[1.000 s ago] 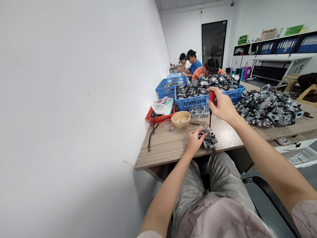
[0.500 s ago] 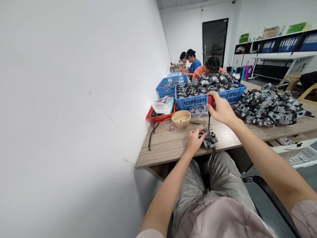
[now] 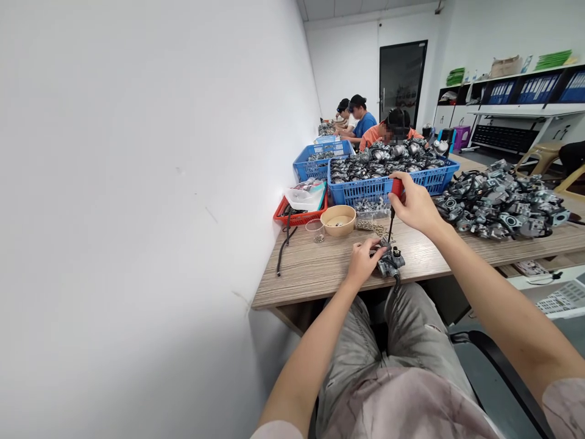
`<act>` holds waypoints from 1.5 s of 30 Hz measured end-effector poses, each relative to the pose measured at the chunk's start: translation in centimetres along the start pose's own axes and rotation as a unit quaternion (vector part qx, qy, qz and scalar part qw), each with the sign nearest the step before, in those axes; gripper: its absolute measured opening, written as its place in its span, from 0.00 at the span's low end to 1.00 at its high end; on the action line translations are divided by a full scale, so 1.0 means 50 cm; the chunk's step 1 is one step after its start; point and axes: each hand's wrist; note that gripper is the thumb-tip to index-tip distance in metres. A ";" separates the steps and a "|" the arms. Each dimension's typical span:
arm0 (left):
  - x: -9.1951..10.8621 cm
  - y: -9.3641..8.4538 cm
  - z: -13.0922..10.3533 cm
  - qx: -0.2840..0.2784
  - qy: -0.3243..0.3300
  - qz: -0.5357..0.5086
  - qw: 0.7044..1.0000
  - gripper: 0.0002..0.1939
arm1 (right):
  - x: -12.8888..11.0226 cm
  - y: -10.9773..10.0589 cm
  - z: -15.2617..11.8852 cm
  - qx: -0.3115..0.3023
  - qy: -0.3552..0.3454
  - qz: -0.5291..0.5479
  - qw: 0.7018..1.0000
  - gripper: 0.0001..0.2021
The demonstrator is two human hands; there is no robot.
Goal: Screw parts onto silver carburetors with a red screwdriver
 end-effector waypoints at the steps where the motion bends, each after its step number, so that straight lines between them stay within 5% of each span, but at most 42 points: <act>1: 0.000 0.000 0.000 0.000 0.000 0.000 1.000 0.16 | 0.002 0.000 0.000 0.001 0.000 0.001 1.000 0.25; 23: 0.004 -0.008 -0.001 -0.012 0.000 -0.009 1.000 0.16 | 0.110 0.033 -0.012 0.069 0.060 0.058 0.994 0.22; 34: 0.000 -0.003 -0.002 -0.011 0.004 -0.016 1.000 0.17 | -0.001 -0.029 -0.003 -0.041 -0.083 -0.026 0.995 0.21; 45: -0.006 0.002 -0.005 -0.019 0.002 -0.045 0.999 0.16 | -0.060 -0.059 0.025 -0.150 -0.109 -0.090 0.978 0.11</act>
Point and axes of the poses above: each hand's wrist, its own z-axis towards the middle knuckle, its own y-axis out of the palm, x = y × z, and after that the axes turned 1 degree about z, right-handed
